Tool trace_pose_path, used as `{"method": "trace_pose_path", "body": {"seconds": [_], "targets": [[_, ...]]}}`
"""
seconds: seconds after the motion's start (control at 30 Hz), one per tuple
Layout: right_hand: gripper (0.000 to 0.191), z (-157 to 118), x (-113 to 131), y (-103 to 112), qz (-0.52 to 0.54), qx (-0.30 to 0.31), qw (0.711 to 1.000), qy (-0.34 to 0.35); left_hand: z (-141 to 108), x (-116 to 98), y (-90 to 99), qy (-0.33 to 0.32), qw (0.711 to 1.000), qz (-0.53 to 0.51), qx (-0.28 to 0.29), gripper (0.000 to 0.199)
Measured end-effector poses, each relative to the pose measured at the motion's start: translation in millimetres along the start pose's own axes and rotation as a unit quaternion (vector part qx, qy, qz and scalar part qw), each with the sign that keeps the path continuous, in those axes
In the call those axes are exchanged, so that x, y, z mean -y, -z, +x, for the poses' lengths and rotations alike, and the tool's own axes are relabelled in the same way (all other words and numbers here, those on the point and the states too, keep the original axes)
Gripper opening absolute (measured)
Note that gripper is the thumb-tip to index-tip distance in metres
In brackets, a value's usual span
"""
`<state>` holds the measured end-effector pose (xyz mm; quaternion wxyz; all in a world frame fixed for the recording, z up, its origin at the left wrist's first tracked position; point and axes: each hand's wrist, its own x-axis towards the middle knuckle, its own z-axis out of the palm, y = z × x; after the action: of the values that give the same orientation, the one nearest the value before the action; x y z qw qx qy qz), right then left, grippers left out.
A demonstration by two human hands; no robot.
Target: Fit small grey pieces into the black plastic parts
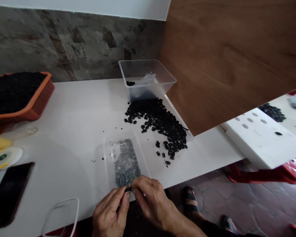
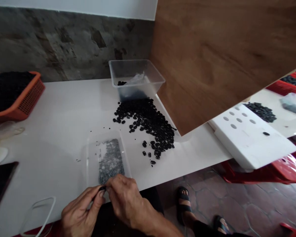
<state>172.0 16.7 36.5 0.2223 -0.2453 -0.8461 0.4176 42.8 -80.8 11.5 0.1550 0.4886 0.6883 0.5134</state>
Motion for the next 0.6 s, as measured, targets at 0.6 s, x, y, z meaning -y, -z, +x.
{"method": "trace_pose_path", "body": {"seconds": [0.6], "targets": [[0.022, 8.6, -0.1, -5.4, 0.116, 0.011, 0.993, 0.038, 10.6, -10.2, 12.5, 0.243, 0.932, -0.260, 0.062, 0.029]]}}
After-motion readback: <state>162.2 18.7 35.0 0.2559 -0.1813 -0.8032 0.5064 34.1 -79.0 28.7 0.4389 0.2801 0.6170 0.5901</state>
